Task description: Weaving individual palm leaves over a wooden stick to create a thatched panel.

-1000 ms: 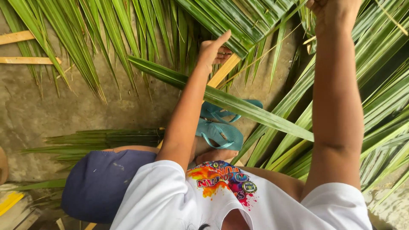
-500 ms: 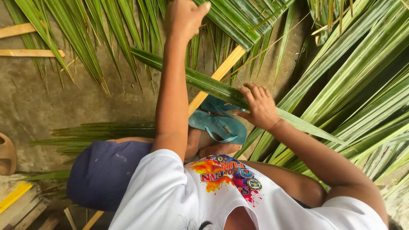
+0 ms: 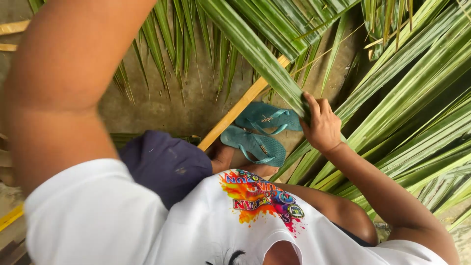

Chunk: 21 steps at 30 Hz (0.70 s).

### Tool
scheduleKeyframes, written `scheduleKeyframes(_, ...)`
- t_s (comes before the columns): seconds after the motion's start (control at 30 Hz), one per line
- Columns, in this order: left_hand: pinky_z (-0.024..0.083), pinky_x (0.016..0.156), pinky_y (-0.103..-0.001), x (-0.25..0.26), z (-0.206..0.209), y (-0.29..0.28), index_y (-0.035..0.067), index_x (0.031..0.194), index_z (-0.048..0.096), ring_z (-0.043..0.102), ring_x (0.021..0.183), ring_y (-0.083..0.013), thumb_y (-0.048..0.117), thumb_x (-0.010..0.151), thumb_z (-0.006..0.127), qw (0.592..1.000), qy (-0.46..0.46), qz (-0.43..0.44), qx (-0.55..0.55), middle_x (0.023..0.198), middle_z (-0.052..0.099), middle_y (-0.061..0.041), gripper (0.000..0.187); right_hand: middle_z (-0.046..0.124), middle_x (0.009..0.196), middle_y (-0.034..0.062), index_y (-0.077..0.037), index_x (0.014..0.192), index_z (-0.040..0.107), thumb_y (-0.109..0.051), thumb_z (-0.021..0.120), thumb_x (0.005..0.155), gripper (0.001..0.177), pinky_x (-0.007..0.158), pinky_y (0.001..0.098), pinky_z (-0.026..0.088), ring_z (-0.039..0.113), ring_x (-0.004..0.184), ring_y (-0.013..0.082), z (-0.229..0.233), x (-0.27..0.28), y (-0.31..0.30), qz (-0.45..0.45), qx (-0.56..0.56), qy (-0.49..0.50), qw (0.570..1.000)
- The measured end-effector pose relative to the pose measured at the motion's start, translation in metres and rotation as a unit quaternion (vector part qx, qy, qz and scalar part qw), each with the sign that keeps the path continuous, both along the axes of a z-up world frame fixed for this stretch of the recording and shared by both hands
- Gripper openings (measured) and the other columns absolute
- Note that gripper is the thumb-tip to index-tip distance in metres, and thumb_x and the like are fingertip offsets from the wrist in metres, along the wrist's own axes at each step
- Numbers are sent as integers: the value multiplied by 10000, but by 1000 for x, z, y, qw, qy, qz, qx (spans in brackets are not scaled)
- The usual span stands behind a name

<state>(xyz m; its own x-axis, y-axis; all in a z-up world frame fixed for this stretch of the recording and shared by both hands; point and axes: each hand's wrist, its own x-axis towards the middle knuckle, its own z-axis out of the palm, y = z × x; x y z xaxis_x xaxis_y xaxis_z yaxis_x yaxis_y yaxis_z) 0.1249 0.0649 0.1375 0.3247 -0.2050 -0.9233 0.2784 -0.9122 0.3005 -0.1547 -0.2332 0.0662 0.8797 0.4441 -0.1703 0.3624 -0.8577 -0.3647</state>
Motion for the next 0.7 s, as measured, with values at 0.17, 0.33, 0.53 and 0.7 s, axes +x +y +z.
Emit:
scheduleKeyframes(0.17,587,808,-547,-49,22,44,7,1196,683,697,982,-447,394,947,665,977,193,-64,-65,1145,694,-278,461,482,1097,67,-168,1593,374,-354,756,823,879,638,427,597,655,887,277,-3,-9,-19,-7,-11,33,999)
scheduleKeyframes(0.33,623,830,-518,-164,-69,59,-35,1310,640,744,972,-410,639,763,783,922,293,176,-180,1100,732,-279,880,482,1133,95,-160,1593,354,-347,769,798,916,650,459,600,676,886,312,-14,-18,-22,-27,7,67,997)
scheduleKeyframes(0.53,623,897,-550,-188,-116,8,40,890,664,767,942,-368,92,884,811,701,195,607,-320,1043,759,-177,156,536,1122,43,-189,1584,380,-608,648,874,866,640,388,603,707,830,239,-20,-21,-21,-17,28,55,998)
scheduleKeyframes(0.7,648,909,-506,-181,-131,1,85,1088,683,761,991,-315,176,938,765,746,178,564,-306,1121,761,-169,194,612,1139,144,-89,1404,580,-430,707,963,572,780,474,580,680,947,365,-59,9,-81,-140,51,-47,988)
